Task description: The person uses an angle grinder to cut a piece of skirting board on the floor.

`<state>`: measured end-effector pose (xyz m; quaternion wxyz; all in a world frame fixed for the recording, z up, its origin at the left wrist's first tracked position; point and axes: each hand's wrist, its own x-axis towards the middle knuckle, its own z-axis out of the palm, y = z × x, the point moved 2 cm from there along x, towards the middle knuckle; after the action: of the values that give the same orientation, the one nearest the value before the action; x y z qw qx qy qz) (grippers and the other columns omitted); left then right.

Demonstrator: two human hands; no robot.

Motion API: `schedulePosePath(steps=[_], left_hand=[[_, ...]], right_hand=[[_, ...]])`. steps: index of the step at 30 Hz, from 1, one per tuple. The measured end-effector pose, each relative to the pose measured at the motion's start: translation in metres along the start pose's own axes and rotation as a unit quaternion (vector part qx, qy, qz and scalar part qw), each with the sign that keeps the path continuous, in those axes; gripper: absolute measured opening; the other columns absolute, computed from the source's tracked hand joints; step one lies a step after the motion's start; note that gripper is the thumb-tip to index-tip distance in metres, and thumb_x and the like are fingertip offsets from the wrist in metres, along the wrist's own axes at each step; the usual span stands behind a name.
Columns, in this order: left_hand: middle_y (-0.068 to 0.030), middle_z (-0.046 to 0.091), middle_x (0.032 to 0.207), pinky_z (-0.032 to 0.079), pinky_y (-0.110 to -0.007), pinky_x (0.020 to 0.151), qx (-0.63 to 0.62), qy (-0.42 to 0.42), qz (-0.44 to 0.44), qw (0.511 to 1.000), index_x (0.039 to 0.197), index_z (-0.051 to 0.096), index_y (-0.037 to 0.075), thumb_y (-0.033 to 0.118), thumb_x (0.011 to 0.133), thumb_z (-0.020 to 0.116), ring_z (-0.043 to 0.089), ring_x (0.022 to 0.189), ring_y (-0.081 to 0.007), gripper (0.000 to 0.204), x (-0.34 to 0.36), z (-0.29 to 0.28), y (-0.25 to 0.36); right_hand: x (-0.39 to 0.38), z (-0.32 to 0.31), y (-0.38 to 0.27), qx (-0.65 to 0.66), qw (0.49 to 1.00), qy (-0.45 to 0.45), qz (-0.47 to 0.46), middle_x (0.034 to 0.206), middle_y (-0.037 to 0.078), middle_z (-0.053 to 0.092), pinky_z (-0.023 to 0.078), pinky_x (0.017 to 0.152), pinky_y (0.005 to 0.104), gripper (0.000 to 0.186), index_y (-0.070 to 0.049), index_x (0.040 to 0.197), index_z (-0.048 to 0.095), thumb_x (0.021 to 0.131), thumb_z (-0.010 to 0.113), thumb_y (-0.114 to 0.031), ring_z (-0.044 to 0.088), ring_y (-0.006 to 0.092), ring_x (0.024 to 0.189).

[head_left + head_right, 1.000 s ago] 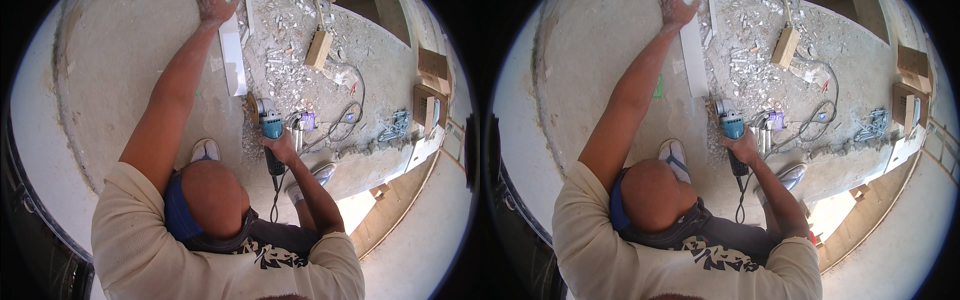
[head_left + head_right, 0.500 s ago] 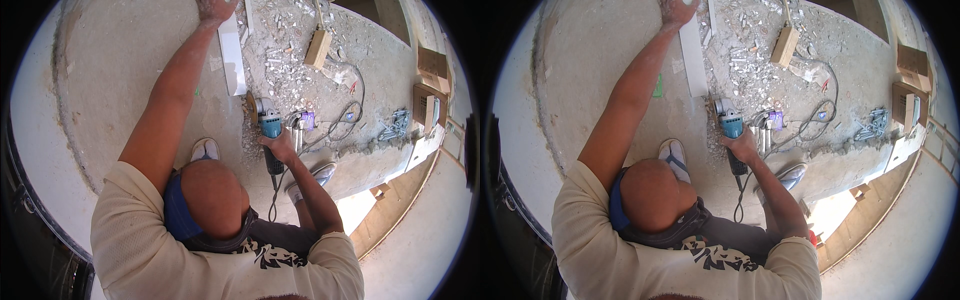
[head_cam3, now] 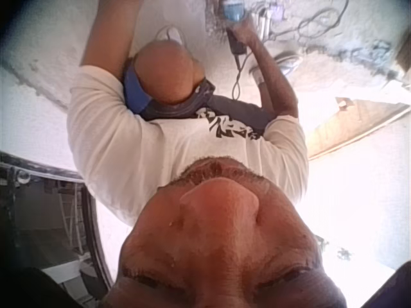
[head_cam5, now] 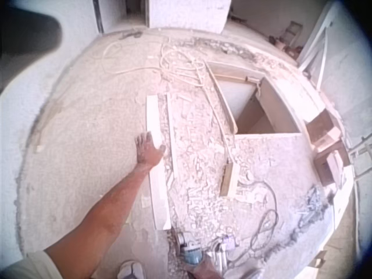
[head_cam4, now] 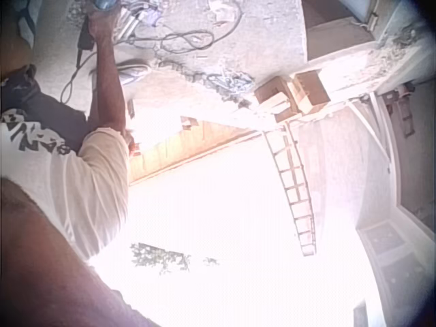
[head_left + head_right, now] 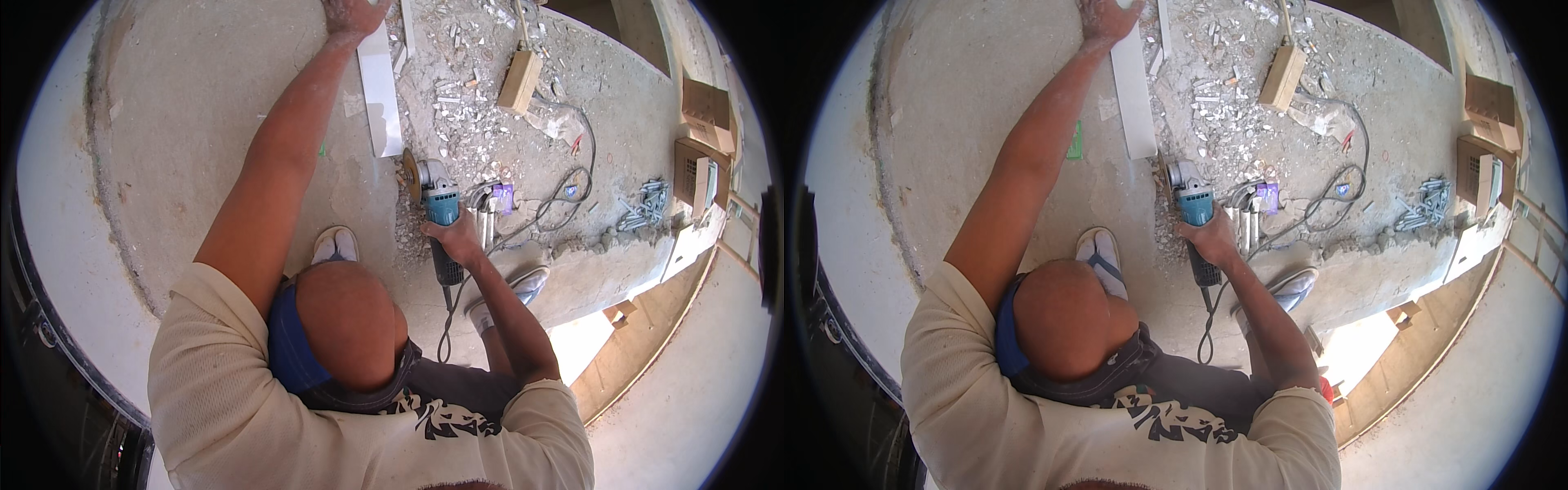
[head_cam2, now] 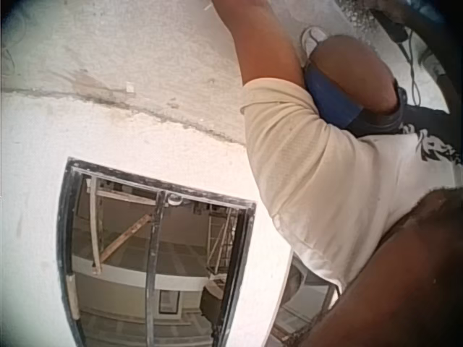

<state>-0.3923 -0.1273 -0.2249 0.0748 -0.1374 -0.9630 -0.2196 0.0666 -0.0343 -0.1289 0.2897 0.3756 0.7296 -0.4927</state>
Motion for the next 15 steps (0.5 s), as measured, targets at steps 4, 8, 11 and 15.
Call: schedulePosePath(steps=[4, 8, 11, 15], left_hand=[[-0.0387, 0.041, 0.156, 0.017, -0.056, 0.130, 0.000, 0.005, -0.005, 1.000, 0.155, 0.037, -0.012, 0.052, 0.090, 0.071, 0.033, 0.150, -0.0512, 0.097, 0.001, -0.007, -0.001], [-0.0381, 0.042, 0.154, 0.018, -0.057, 0.129, -0.024, -0.007, -0.001, 1.000, 0.155, 0.037, -0.011, 0.051, 0.090, 0.072, 0.035, 0.148, -0.0513, 0.096, -0.002, -0.010, 0.008], [-0.0381, 0.042, 0.154, 0.019, -0.057, 0.129, -0.029, -0.015, -0.005, 0.999, 0.155, 0.037, -0.011, 0.051, 0.090, 0.071, 0.035, 0.148, -0.0515, 0.096, -0.003, -0.009, 0.010], [-0.0384, 0.042, 0.156, 0.018, -0.057, 0.130, 0.001, 0.001, -0.004, 1.000, 0.155, 0.037, -0.011, 0.052, 0.091, 0.070, 0.033, 0.150, -0.0519, 0.096, 0.001, -0.004, 0.001]], right_hand=[[-0.001, 0.001, -0.005, -0.008, 1.000, 0.003, -0.001, 0.110, 0.022, 0.074, 0.058, 0.090, 0.0426, 0.079, 0.007, 0.128, 0.062, 0.070, 0.090, -0.039, 0.073, 0.0320, 0.099], [0.000, -0.001, -0.001, 0.009, 1.000, -0.006, 0.002, 0.109, 0.021, 0.074, 0.058, 0.089, 0.0416, 0.077, 0.007, 0.127, 0.063, 0.070, 0.090, -0.038, 0.073, 0.0309, 0.097], [0.000, -0.003, -0.001, 0.014, 1.000, -0.012, 0.005, 0.108, 0.021, 0.074, 0.058, 0.088, 0.0411, 0.077, 0.007, 0.126, 0.063, 0.069, 0.091, -0.037, 0.073, 0.0304, 0.096], [0.001, 0.000, -0.002, 0.004, 1.000, -0.006, -0.003, 0.108, 0.021, 0.074, 0.058, 0.088, 0.0413, 0.079, 0.008, 0.127, 0.062, 0.069, 0.091, -0.038, 0.074, 0.0308, 0.096]])
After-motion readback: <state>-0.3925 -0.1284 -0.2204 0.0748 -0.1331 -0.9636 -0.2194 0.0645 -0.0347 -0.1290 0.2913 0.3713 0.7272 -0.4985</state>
